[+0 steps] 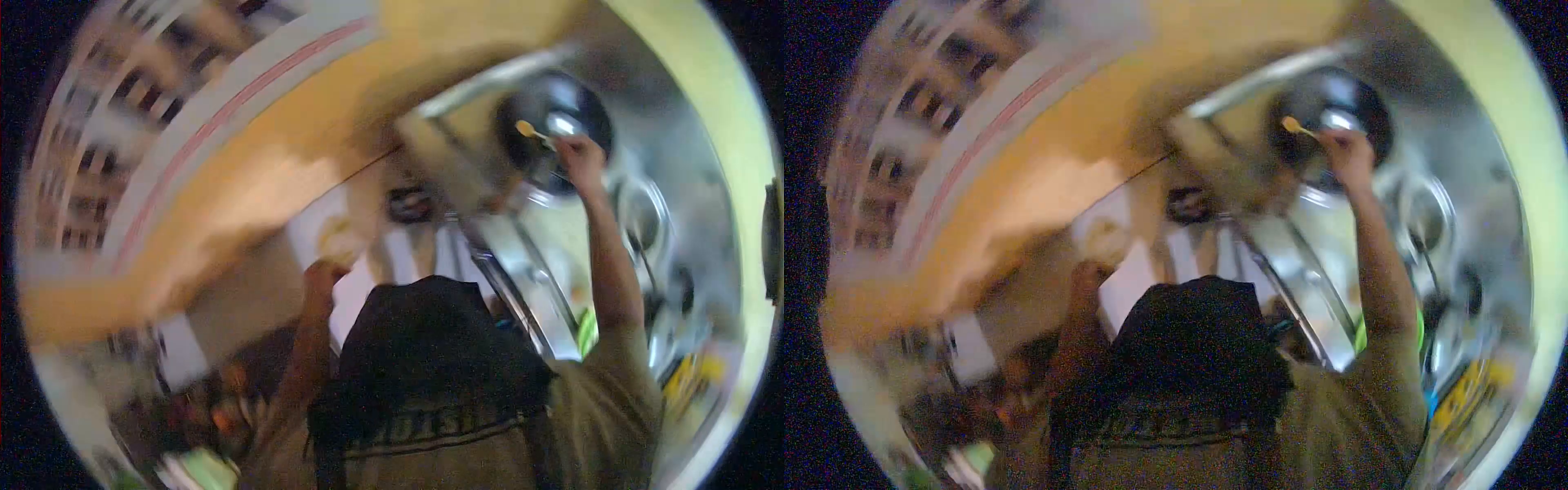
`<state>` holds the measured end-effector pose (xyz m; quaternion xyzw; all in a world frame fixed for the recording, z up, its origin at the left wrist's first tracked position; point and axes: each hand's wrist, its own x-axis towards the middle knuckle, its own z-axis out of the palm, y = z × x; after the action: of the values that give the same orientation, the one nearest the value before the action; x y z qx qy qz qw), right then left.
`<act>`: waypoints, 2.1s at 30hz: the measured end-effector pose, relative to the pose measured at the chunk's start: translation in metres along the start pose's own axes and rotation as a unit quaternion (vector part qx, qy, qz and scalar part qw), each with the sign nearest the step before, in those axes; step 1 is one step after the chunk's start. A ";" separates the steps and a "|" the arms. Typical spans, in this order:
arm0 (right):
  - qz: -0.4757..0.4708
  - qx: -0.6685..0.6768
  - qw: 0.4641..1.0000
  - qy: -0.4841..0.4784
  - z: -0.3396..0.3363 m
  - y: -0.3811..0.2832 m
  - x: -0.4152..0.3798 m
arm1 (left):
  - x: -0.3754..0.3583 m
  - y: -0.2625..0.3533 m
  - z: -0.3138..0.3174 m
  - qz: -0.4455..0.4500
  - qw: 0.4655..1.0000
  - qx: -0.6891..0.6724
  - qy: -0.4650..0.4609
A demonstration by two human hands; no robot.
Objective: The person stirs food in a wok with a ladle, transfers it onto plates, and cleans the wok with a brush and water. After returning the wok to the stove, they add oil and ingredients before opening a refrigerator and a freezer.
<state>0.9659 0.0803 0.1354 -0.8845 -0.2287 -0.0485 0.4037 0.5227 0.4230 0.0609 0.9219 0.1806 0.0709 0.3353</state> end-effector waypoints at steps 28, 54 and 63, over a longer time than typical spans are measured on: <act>-0.456 -0.020 0.496 -0.739 0.662 -0.600 -0.242 | -0.418 -0.310 0.086 -0.235 -0.051 -0.506 0.828; -0.507 0.315 0.327 -0.733 1.018 -1.310 -0.986 | -0.504 -0.400 -0.646 -0.404 0.255 -0.241 0.845; -0.562 0.335 0.247 -0.715 1.015 -1.412 -1.081 | -0.599 -0.514 -0.765 -0.066 0.328 -0.002 0.942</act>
<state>-0.7240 1.2366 0.1412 0.0110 -0.8586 0.4697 0.2049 -0.3700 1.0134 0.3091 0.2234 0.4361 0.8701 -0.0536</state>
